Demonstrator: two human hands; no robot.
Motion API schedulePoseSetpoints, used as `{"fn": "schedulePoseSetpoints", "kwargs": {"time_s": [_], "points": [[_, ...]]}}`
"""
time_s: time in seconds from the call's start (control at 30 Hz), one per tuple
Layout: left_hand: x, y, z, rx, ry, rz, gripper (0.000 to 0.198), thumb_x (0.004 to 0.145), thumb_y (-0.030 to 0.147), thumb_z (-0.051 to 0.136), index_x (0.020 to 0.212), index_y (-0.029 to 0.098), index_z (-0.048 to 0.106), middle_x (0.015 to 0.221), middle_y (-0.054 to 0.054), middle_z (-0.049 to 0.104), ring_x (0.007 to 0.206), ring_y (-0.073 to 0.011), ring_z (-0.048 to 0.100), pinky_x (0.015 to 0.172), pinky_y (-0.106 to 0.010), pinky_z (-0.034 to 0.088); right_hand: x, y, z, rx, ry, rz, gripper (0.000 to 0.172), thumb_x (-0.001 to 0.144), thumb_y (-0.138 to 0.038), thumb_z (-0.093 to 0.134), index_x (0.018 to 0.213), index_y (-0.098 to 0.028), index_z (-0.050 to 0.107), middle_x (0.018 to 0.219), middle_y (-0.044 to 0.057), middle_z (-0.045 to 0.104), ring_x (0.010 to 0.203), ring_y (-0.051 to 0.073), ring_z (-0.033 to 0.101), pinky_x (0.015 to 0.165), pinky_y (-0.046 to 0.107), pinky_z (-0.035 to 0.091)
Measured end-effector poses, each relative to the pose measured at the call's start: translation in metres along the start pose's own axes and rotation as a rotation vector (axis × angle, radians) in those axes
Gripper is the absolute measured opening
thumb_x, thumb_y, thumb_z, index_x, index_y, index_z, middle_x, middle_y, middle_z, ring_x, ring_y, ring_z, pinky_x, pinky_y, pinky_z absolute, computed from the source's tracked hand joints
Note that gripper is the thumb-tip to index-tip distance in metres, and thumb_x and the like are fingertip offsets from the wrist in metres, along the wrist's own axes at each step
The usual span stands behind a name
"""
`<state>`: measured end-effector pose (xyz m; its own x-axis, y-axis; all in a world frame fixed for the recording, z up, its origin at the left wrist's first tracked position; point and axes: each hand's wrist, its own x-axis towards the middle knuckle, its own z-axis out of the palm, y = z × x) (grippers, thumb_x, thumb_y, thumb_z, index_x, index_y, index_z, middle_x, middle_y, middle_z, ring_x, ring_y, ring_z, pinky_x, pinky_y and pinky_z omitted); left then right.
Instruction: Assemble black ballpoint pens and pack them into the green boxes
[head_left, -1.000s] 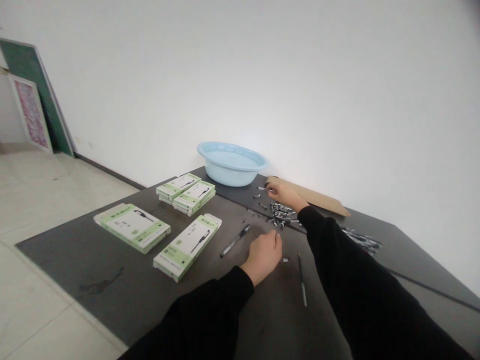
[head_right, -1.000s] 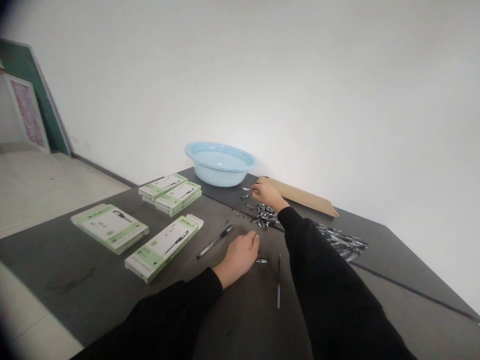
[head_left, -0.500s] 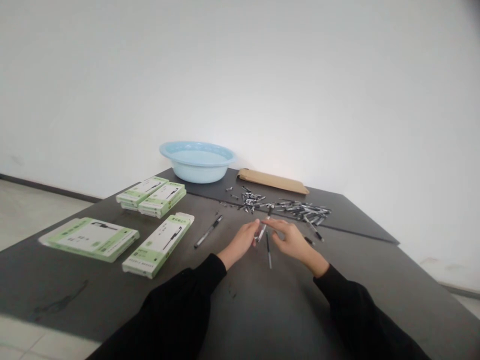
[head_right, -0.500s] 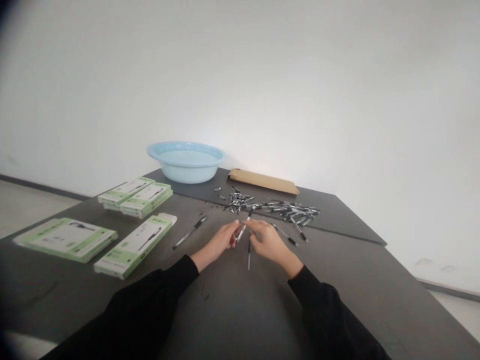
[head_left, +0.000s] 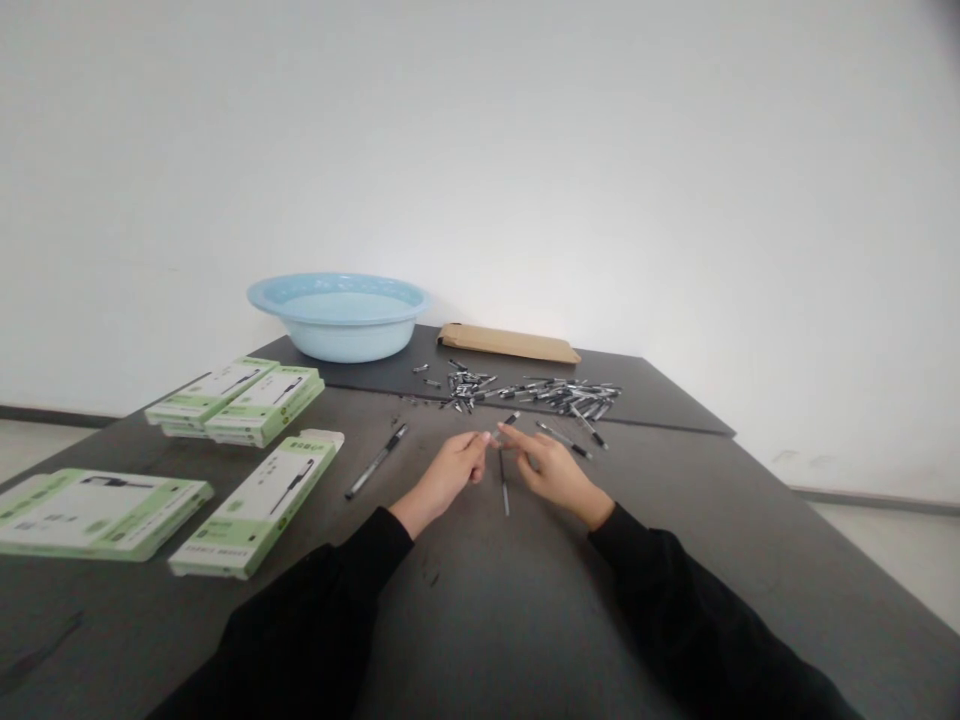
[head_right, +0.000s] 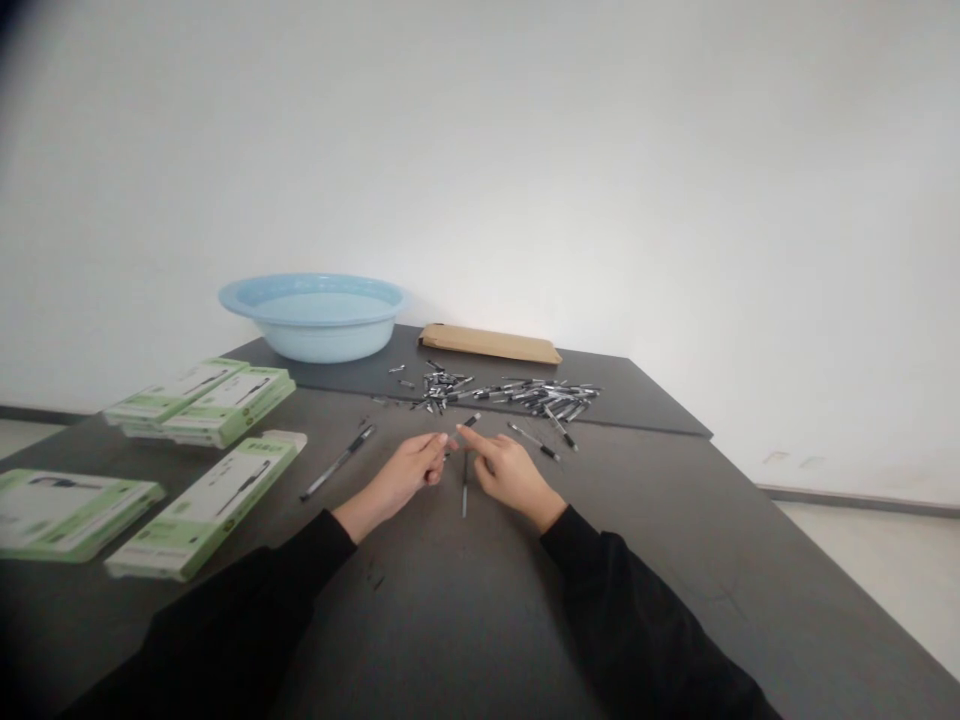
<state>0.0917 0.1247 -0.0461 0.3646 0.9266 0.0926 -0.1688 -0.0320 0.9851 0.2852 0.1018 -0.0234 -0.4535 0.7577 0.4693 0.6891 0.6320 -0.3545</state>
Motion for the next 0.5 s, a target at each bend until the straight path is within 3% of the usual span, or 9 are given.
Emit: {"fn": "schedulePoseSetpoints", "kwargs": {"time_s": [0.1, 0.2, 0.33, 0.43, 0.5], "points": [[0.002, 0.004, -0.003, -0.057, 0.016, -0.009, 0.043, 0.081, 0.054, 0.057, 0.089, 0.012, 0.059, 0.053, 0.008, 0.038, 0.046, -0.0064, 0.035, 0.046, -0.021, 0.027, -0.002, 0.036, -0.014, -0.042, 0.196, 0.135, 0.051, 0.082, -0.012, 0.045, 0.131, -0.02, 0.056, 0.091, 0.004, 0.074, 0.081, 0.017, 0.067, 0.084, 0.031, 0.051], [0.004, 0.006, -0.004, -0.109, 0.038, -0.04, 0.037, 0.08, 0.048, 0.06, 0.09, 0.013, 0.058, 0.057, 0.007, 0.042, 0.047, -0.0057, 0.037, 0.046, -0.02, 0.028, -0.008, 0.08, -0.032, -0.152, 0.319, 0.278, 0.041, 0.08, -0.013, 0.045, 0.115, -0.017, 0.066, 0.091, 0.006, 0.072, 0.082, 0.019, 0.065, 0.082, 0.032, 0.05], [0.005, 0.004, -0.003, -0.091, 0.071, -0.092, 0.021, 0.085, 0.037, 0.055, 0.086, 0.017, 0.051, 0.063, 0.004, 0.05, 0.048, -0.0065, 0.045, 0.046, -0.019, 0.031, -0.026, 0.126, -0.048, -0.419, 0.283, 0.537, 0.034, 0.081, -0.023, 0.052, 0.108, -0.014, 0.07, 0.108, 0.016, 0.065, 0.097, 0.026, 0.061, 0.087, 0.036, 0.046], [0.005, 0.0, -0.002, -0.089, 0.074, -0.101, 0.014, 0.087, 0.031, 0.05, 0.086, 0.017, 0.049, 0.061, 0.005, 0.048, 0.045, -0.0064, 0.043, 0.044, -0.019, 0.031, -0.039, 0.141, -0.049, -0.52, 0.139, 0.721, 0.032, 0.084, -0.036, 0.055, 0.101, -0.017, 0.074, 0.106, 0.015, 0.065, 0.099, 0.028, 0.06, 0.085, 0.037, 0.043], [0.006, -0.002, -0.003, -0.103, 0.068, -0.092, 0.013, 0.087, 0.03, 0.049, 0.086, 0.017, 0.049, 0.059, 0.006, 0.045, 0.043, -0.0062, 0.041, 0.043, -0.019, 0.03, -0.045, 0.145, -0.048, -0.523, 0.071, 0.764, 0.03, 0.086, -0.036, 0.051, 0.096, -0.019, 0.074, 0.104, 0.013, 0.067, 0.098, 0.027, 0.06, 0.083, 0.036, 0.041]]}}
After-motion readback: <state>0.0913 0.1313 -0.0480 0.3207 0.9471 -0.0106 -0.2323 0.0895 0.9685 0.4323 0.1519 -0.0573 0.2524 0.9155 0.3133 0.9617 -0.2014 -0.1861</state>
